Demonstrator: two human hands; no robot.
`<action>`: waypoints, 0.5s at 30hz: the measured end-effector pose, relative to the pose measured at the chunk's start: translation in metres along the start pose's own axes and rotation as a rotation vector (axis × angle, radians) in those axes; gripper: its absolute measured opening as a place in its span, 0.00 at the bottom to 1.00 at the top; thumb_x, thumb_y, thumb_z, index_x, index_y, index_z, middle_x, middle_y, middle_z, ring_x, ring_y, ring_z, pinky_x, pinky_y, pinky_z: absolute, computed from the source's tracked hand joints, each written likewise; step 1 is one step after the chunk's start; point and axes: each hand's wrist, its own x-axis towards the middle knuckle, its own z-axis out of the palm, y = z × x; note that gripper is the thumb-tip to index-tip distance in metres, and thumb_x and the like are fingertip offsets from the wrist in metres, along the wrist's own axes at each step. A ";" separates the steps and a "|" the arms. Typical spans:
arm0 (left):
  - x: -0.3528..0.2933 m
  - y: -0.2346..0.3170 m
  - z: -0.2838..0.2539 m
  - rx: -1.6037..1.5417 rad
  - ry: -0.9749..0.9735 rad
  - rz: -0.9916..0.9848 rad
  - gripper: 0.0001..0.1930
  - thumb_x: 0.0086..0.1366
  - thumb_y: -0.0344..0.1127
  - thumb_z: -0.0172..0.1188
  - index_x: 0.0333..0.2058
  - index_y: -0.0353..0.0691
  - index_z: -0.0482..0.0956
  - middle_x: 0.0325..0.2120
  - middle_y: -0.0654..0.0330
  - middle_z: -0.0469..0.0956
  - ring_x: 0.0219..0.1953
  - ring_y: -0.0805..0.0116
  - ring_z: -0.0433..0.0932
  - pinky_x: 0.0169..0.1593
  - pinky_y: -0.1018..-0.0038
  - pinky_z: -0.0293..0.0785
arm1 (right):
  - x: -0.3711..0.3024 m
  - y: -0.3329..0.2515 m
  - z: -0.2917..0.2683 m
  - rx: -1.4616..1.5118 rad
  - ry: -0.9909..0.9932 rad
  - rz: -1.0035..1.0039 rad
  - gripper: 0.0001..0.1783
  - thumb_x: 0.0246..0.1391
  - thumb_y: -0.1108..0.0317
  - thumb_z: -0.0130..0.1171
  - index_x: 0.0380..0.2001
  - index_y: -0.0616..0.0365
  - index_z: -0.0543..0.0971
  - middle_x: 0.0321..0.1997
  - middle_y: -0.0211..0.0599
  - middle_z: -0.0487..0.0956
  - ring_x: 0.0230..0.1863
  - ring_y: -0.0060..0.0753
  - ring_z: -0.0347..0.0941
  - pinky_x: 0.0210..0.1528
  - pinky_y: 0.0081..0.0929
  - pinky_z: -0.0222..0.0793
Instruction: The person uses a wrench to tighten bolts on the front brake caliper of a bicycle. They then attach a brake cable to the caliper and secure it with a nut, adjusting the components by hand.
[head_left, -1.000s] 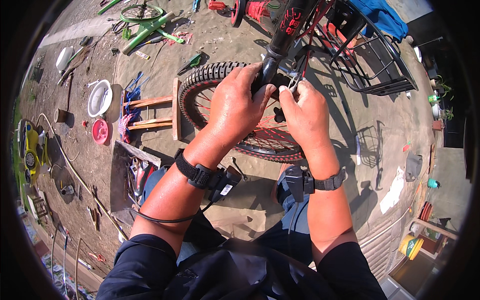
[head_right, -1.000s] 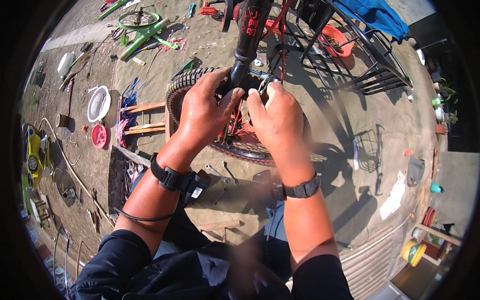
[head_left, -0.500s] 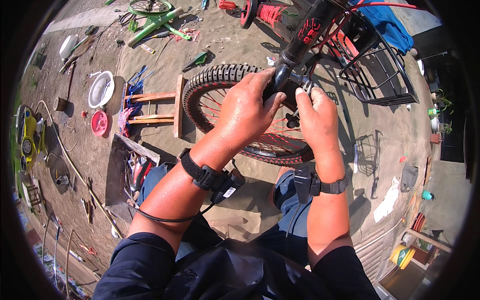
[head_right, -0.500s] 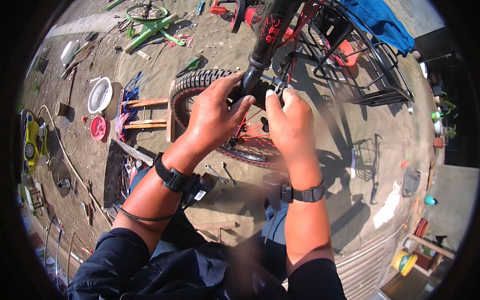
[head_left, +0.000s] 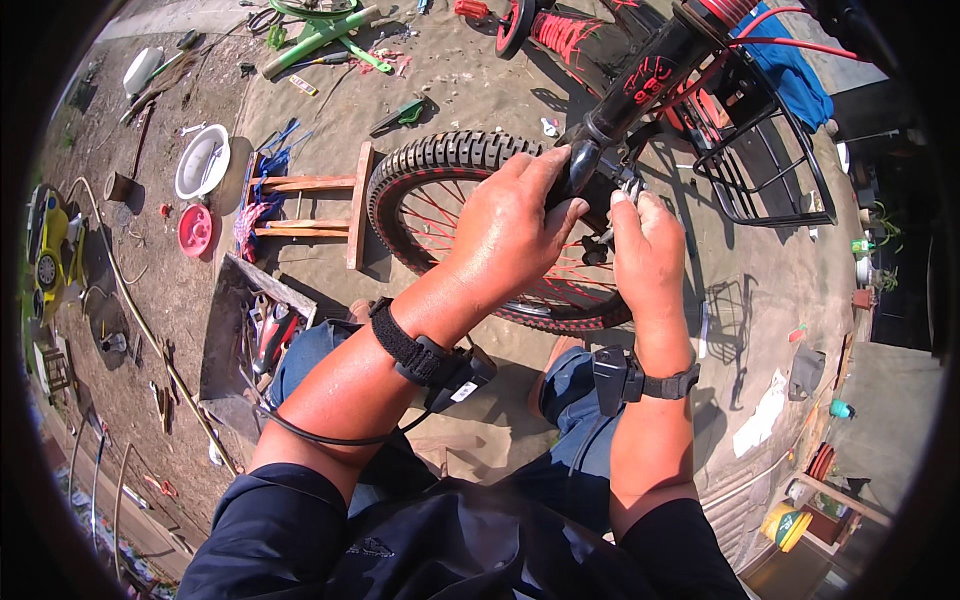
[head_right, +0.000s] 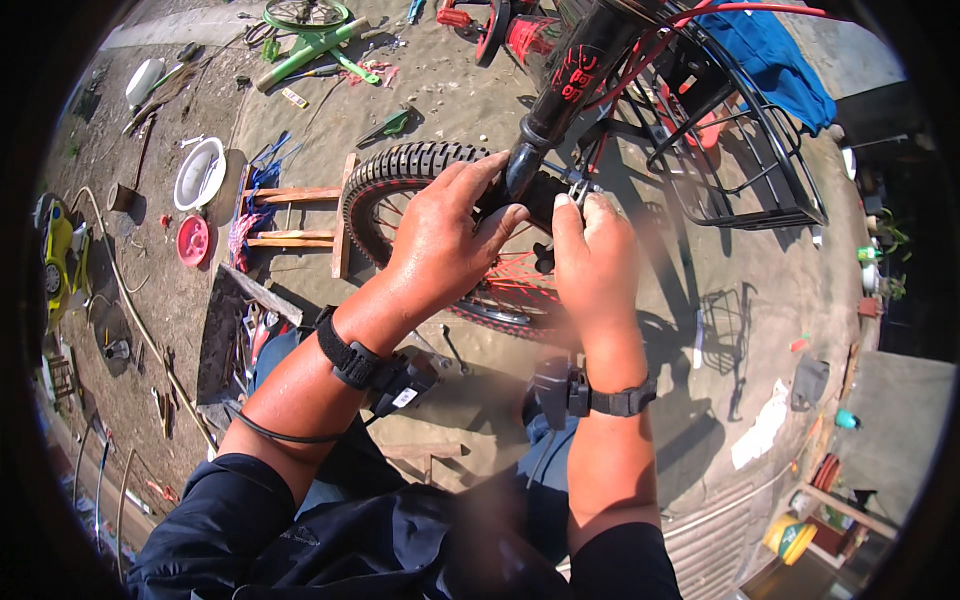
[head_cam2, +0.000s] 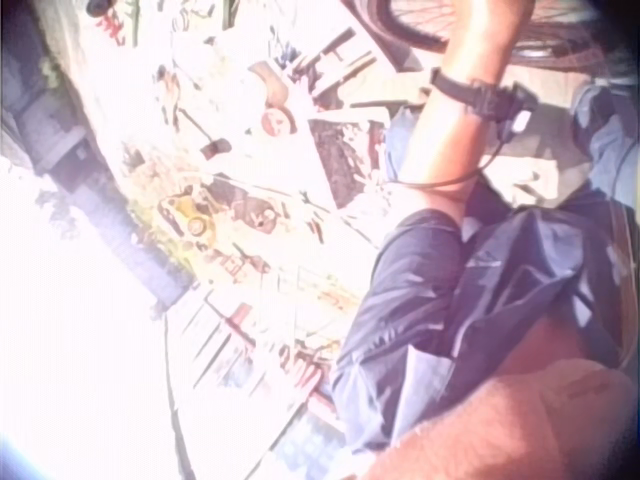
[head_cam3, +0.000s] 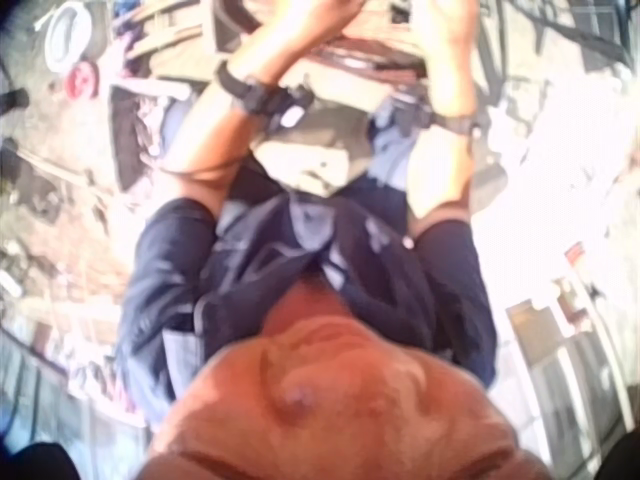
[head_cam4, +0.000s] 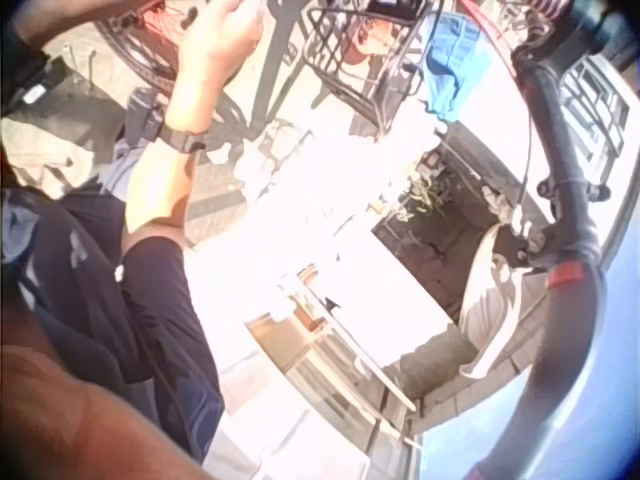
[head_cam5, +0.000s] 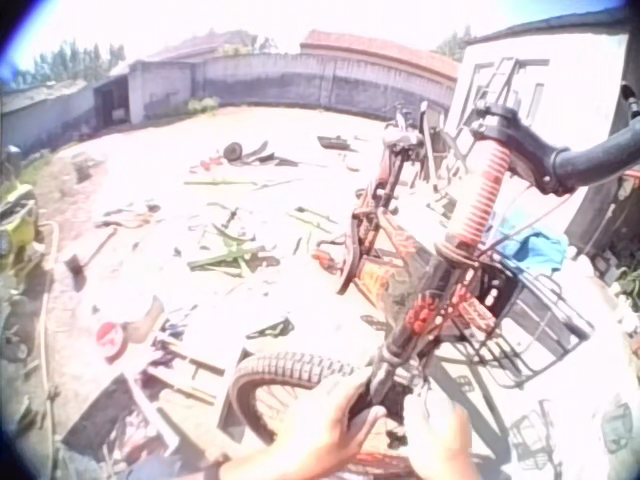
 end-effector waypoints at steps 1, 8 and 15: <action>0.000 0.000 -0.001 0.005 0.008 0.013 0.26 0.59 0.34 0.71 0.55 0.36 0.75 0.38 0.47 0.80 0.39 0.48 0.82 0.41 0.61 0.78 | 0.002 -0.002 -0.004 0.005 0.006 -0.014 0.16 0.65 0.64 0.54 0.28 0.67 0.75 0.22 0.53 0.76 0.22 0.50 0.74 0.28 0.41 0.66; 0.000 -0.001 0.000 -0.022 0.017 0.024 0.26 0.59 0.34 0.71 0.55 0.36 0.75 0.37 0.48 0.79 0.38 0.48 0.81 0.40 0.62 0.77 | 0.004 0.012 0.000 0.137 -0.013 0.065 0.17 0.64 0.64 0.53 0.27 0.68 0.76 0.20 0.51 0.75 0.20 0.42 0.72 0.27 0.39 0.66; -0.001 0.001 0.002 0.010 0.043 0.032 0.26 0.59 0.33 0.71 0.56 0.38 0.75 0.32 0.50 0.77 0.33 0.49 0.78 0.37 0.61 0.75 | 0.003 0.000 0.003 0.101 -0.038 0.091 0.19 0.66 0.58 0.52 0.27 0.62 0.75 0.21 0.24 0.69 0.24 0.15 0.61 0.27 0.24 0.58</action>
